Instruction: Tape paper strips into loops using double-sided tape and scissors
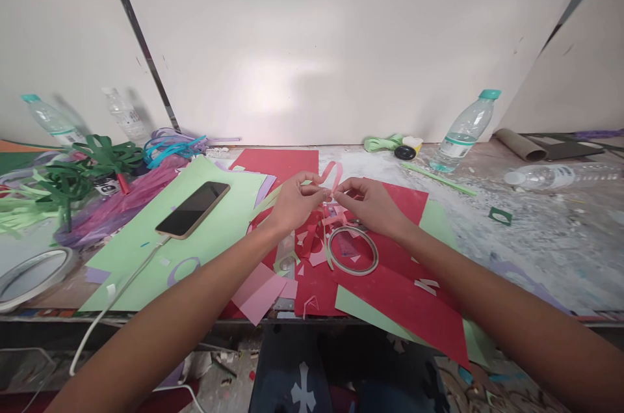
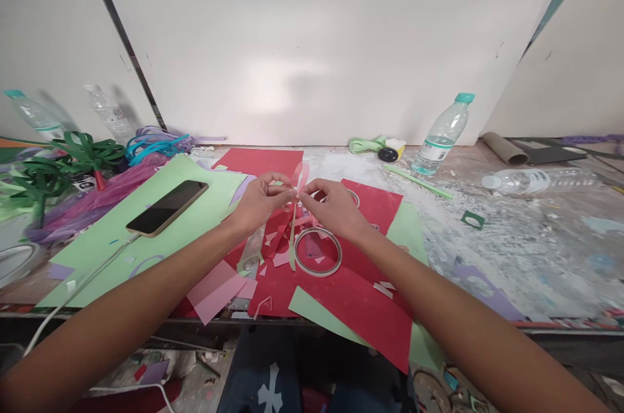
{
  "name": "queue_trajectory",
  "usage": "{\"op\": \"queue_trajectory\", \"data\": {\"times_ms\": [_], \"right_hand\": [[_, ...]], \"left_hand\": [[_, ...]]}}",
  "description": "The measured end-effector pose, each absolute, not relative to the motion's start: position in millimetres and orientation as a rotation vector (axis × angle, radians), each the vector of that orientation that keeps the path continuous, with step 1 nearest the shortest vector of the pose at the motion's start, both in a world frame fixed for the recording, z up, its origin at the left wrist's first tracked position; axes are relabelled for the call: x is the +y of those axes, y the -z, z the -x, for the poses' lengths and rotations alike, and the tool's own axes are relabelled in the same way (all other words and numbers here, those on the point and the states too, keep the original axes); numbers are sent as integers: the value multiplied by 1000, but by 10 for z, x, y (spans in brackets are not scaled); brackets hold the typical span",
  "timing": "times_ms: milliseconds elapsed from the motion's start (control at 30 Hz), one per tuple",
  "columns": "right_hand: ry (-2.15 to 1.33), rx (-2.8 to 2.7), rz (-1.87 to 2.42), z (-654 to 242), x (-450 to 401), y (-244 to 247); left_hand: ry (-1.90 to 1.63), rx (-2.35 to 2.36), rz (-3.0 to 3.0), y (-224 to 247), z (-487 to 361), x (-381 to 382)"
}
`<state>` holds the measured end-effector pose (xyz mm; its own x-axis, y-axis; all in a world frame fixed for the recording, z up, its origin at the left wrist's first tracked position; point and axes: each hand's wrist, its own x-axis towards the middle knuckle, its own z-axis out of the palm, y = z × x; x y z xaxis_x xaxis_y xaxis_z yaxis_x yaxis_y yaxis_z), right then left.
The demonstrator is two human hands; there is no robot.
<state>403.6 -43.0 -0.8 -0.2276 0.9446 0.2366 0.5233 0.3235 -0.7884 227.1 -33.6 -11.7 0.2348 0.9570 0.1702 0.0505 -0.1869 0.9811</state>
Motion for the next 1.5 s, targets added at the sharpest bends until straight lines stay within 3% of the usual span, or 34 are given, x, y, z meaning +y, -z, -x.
{"op": "queue_trajectory", "data": {"times_ms": [300,667,833,1100,1333,1500], "right_hand": [[-773,-1838,1295,-4034,-422,2],[-1229,-1623,1153,-4134,-365,-53],[-1046,-1718,1283,-4211,-239,52],[-629,-2225,1552,-3923,-22,167],[-761,-2171,1540,-3812,28,62],[-958,-2051,1503,-3814,80,-34]], "left_hand": [[-1169,971,-1478,138,-2284,-326],[-1336,956,-1459,-10,-2300,-356],[-1458,895,-1376,-143,-2188,-266],[-1327,1084,-1501,-186,-1817,-324],[-846,1428,-2112,-43,-1259,-340],[-1019,1607,-2420,-179,-1469,-491]]}}
